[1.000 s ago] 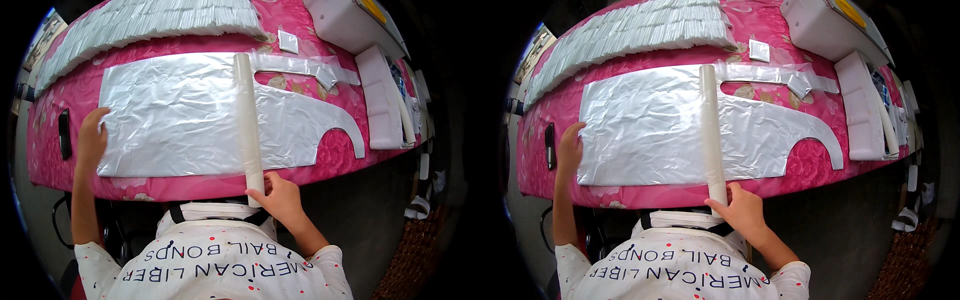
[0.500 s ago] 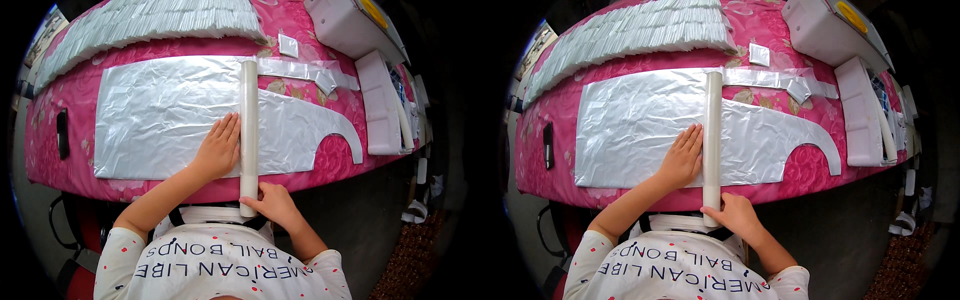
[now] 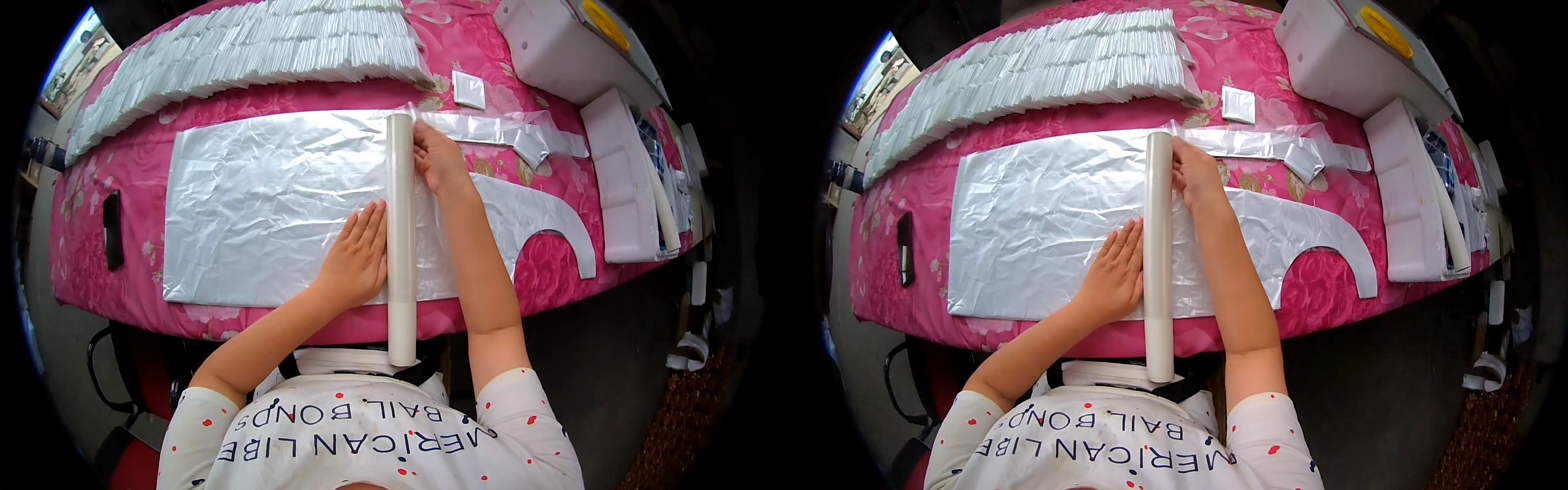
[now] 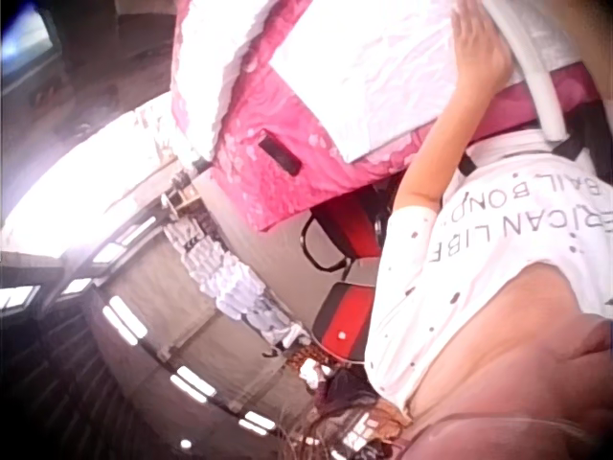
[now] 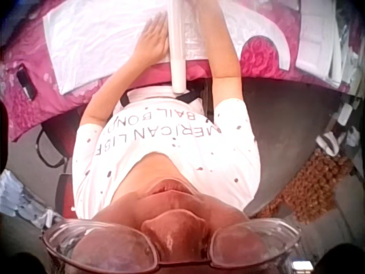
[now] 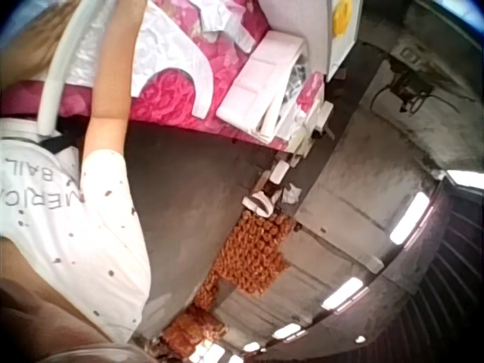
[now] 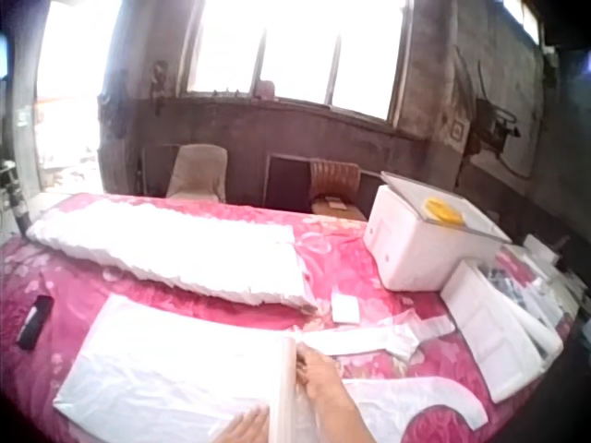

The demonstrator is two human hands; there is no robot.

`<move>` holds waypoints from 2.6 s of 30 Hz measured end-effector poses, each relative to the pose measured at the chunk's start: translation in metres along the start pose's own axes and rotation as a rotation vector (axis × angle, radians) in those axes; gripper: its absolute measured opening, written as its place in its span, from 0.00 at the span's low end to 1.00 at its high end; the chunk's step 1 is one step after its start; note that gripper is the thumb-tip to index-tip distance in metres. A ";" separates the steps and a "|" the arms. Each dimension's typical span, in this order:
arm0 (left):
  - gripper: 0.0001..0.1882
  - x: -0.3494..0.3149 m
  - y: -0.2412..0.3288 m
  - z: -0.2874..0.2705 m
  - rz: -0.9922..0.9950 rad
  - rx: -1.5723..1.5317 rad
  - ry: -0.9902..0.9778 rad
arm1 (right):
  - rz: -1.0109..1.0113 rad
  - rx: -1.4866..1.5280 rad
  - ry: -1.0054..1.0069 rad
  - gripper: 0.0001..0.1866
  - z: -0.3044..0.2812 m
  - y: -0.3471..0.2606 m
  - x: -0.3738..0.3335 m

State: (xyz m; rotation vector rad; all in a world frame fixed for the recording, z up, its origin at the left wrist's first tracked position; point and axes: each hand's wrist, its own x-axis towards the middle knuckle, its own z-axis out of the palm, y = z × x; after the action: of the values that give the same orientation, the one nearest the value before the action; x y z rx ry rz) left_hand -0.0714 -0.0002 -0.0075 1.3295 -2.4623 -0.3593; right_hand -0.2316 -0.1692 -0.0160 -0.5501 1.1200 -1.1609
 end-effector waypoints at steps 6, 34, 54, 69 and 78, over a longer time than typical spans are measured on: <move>0.31 -0.003 -0.001 -0.001 -0.014 0.006 0.019 | -0.268 0.736 -0.225 0.13 -0.054 -0.040 0.035; 0.34 -0.002 -0.003 0.005 0.009 -0.016 0.026 | -0.413 -0.723 -0.922 0.28 0.230 0.125 -0.169; 0.31 0.122 -0.074 -0.028 -0.788 -2.166 0.180 | -0.957 -1.523 -0.677 0.28 -0.041 -0.005 -0.164; 0.16 -0.063 -0.128 -0.136 -0.636 -1.036 0.428 | -0.812 -1.014 -1.356 0.24 0.152 0.073 -0.180; 0.15 -0.239 -0.108 -0.120 -0.887 -1.010 0.512 | -1.228 -1.312 -1.097 0.23 0.166 0.086 -0.115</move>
State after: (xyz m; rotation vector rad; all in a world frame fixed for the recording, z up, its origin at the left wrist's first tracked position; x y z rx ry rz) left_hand 0.1818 0.1351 0.0258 1.5956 -0.8847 -1.0919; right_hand -0.0426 -0.0639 0.0242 -2.7434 0.2897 -0.5989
